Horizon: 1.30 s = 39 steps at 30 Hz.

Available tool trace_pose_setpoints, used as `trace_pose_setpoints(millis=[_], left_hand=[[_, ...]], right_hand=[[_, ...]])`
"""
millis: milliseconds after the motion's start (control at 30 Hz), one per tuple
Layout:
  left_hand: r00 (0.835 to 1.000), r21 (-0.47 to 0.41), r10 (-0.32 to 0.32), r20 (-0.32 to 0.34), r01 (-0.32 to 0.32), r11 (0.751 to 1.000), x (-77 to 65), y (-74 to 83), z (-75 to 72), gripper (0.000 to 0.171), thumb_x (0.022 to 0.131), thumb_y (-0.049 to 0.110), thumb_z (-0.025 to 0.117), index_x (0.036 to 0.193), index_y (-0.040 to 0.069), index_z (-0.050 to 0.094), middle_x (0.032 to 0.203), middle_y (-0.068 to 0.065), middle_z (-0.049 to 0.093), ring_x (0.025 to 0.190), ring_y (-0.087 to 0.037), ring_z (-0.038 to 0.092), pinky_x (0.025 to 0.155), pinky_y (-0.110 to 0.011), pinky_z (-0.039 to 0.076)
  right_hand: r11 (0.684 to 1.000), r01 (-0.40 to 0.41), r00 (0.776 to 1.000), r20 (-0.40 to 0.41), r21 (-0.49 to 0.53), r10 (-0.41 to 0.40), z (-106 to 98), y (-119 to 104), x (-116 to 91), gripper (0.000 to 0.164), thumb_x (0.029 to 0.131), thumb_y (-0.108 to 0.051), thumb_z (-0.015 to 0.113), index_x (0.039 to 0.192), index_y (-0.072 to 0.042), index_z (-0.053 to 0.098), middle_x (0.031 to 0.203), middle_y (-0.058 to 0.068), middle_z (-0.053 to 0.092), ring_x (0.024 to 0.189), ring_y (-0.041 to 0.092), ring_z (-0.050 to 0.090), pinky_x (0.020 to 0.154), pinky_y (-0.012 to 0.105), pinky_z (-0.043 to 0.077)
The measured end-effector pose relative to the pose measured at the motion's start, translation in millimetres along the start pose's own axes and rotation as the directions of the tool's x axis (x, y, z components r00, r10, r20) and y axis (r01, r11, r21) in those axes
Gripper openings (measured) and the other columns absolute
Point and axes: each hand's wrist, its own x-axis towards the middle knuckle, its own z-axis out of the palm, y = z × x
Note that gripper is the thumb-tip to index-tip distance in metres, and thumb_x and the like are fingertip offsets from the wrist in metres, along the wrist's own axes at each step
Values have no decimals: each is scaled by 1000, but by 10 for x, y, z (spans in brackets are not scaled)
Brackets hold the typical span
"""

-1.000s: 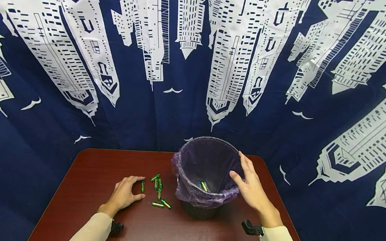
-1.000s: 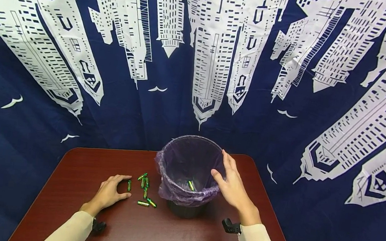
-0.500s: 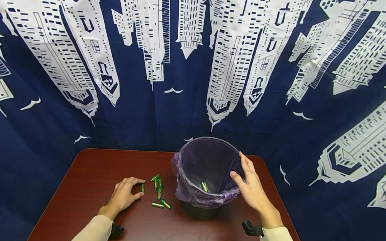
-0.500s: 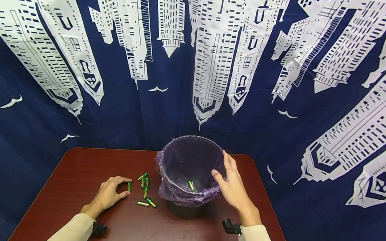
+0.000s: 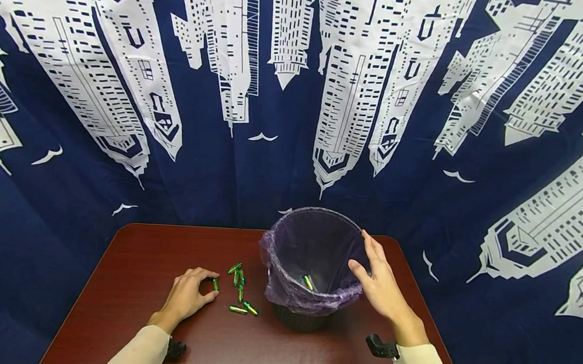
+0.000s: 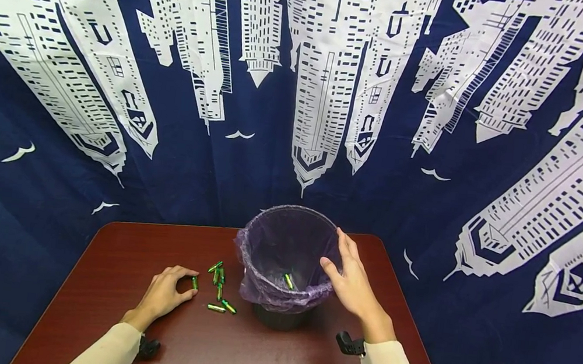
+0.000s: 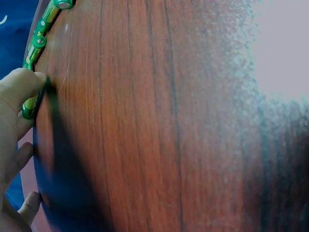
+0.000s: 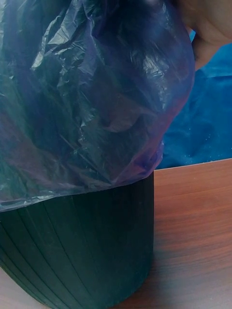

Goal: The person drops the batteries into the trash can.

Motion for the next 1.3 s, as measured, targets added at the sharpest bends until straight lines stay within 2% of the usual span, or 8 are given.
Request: trace_pose_setpoints(millis=[167,367,533,767,1100,1300], left_hand=[[1000,-4,-4,-1,4,1000,-22,12,-22,44,95,23,98,136,16,84,138,-9,82,133,-40,74,117,-75,53],[999,-40,10,-40,-12,999,-42,30,-63,41,94,20,98,132,14,85,133,-9,82,129,-41,76,115,-75,55],[998,-66,6,-57,-10,998,-55,51,-103,42,94,20,98,133,11,85,132,-9,83,130,-40,78,115,-69,59],[997,-94,8,-78,-16,995,-31,115,-186,41,96,20,97,134,14,84,132,-8,82,128,-40,80,110,-64,64],[983,-69,102,-155,-114,991,63,214,-329,43,94,21,98,133,14,85,127,-5,82,119,-34,83,102,-59,68],[960,-83,171,-221,-193,978,153,344,-440,42,91,18,99,131,14,86,125,-8,83,117,-36,82,105,-67,64]], right_hand=[[1000,3,1000,-5,2,-3,4,-12,-15,85,115,-29,66,185,-3,25,187,31,28,173,60,31,134,88,26],[1000,5,1000,-13,12,-5,-4,-13,-20,84,115,-29,66,184,-3,26,187,31,29,173,60,31,134,88,25],[1000,8,1000,-12,15,-8,0,-3,-25,85,115,-28,66,184,-2,25,188,31,28,173,60,30,134,89,25],[1000,7,1000,-13,14,-7,11,4,-18,85,115,-28,66,185,-3,25,188,31,27,173,60,30,134,89,25],[1000,-1,1000,-14,15,2,-3,-17,-11,85,114,-28,68,184,-3,27,188,30,28,173,61,31,134,89,25],[1000,-6,1000,-13,13,6,4,-4,-11,84,115,-28,67,184,-3,27,188,30,28,173,61,31,134,88,25]])
